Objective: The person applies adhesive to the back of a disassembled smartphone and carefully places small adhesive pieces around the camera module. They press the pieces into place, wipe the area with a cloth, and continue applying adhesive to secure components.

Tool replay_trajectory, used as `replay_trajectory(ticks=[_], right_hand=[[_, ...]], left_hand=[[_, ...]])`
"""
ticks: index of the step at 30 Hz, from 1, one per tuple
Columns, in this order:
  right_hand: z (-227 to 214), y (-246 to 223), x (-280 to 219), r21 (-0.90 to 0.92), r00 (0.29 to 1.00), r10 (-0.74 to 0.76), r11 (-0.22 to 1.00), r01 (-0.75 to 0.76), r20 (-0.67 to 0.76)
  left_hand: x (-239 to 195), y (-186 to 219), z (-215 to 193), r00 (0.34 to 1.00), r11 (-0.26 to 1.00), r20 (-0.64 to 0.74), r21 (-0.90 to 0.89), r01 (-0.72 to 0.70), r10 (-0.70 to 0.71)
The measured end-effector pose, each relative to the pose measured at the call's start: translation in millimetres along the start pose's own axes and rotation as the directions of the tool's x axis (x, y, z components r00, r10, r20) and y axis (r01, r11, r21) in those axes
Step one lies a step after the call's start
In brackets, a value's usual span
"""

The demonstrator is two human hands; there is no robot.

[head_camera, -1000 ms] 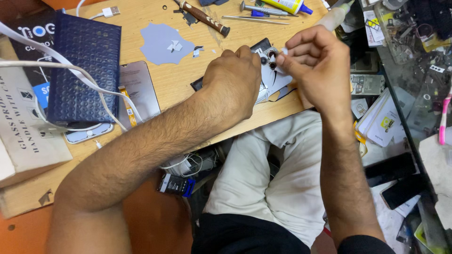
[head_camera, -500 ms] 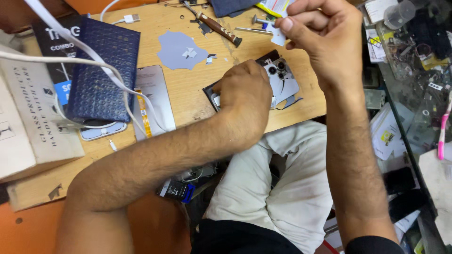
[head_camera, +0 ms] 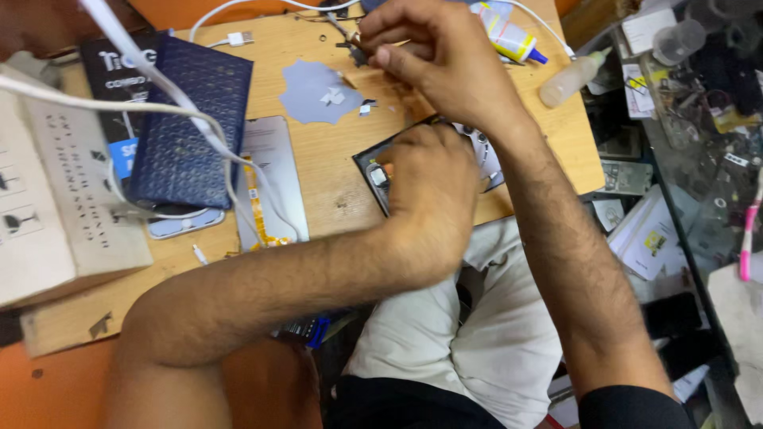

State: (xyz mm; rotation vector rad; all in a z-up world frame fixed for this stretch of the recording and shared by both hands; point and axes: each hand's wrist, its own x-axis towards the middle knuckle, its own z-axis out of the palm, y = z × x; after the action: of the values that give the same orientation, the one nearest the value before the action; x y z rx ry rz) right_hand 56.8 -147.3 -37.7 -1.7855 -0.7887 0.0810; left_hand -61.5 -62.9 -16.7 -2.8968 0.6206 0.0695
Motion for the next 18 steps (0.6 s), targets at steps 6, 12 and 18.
replay_trajectory(ticks=[6, 12, 18], right_hand=[[-55.5, -14.4, -87.9, 0.033, 0.932, 0.194, 0.981, -0.193, -0.307], [-24.8, -27.7, -167.3, -0.207, 0.822, 0.26, 0.889, -0.409, -0.507], [-3.9, -36.3, -179.5, -0.425, 0.877, 0.1, 0.845, -0.324, -0.47]], left_hand=[[39.1, -47.5, 16.5, 0.951, 0.954, -0.223, -0.16, -0.254, 0.216], [52.8, -49.4, 23.5, 0.825, 0.822, -0.386, -0.232, -0.52, 0.413], [57.8, -55.1, 20.7, 0.786, 0.738, -0.366, -0.296, -0.606, 0.499]])
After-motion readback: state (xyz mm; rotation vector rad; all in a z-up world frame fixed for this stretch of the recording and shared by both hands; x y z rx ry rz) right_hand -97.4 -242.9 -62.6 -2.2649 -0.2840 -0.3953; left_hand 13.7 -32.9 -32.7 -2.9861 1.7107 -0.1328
